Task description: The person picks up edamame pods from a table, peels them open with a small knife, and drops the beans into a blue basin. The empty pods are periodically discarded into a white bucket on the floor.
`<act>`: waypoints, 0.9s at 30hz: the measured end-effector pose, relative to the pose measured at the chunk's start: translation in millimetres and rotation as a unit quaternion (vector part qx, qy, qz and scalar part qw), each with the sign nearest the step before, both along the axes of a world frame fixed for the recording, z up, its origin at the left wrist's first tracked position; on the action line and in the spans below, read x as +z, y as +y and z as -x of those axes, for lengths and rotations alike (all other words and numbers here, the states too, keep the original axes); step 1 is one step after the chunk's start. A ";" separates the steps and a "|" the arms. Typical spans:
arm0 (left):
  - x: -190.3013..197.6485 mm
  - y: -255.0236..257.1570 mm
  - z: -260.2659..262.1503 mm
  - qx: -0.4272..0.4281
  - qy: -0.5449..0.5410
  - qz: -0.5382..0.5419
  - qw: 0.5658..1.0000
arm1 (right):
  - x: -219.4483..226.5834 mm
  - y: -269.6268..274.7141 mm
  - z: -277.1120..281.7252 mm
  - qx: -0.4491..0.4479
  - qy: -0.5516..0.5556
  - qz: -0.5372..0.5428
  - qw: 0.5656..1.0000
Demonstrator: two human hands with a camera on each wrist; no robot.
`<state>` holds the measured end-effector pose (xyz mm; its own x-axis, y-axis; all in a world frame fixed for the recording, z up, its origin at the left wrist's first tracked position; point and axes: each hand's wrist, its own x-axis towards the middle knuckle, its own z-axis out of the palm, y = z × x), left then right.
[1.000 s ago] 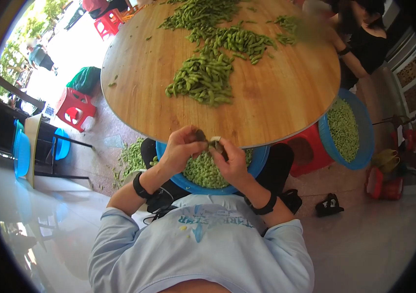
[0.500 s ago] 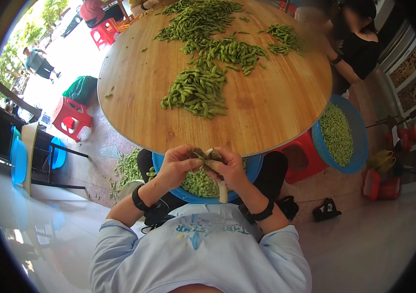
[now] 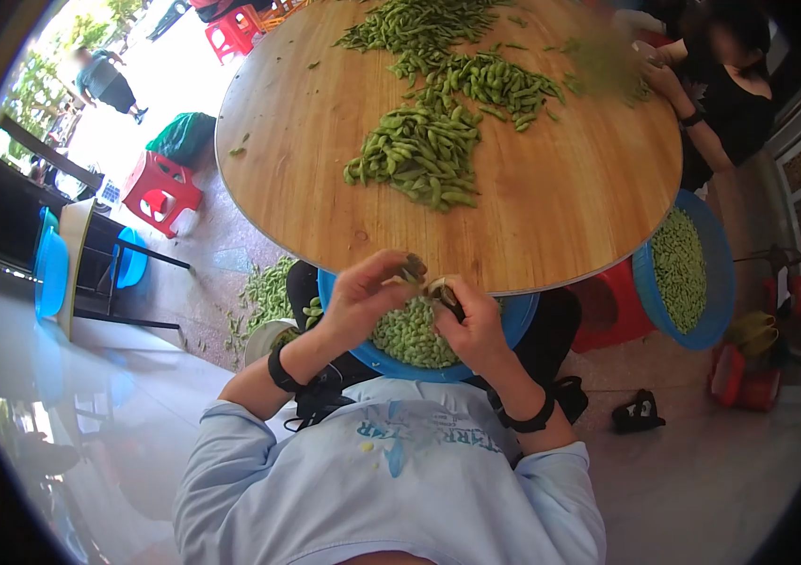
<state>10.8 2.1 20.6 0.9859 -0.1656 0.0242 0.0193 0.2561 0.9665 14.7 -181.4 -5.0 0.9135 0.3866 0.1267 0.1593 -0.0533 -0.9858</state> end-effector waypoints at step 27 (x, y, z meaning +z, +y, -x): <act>-17.4 6.9 -2.3 -0.029 0.127 0.049 0.990 | -0.9 8.1 10.6 0.052 0.069 -0.105 0.991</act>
<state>13.1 9.0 3.2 0.9513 -0.2310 -0.2041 0.2754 0.3394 0.8994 4.1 -173.3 -5.9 0.8844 0.4580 0.0899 0.0154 0.1639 -0.9864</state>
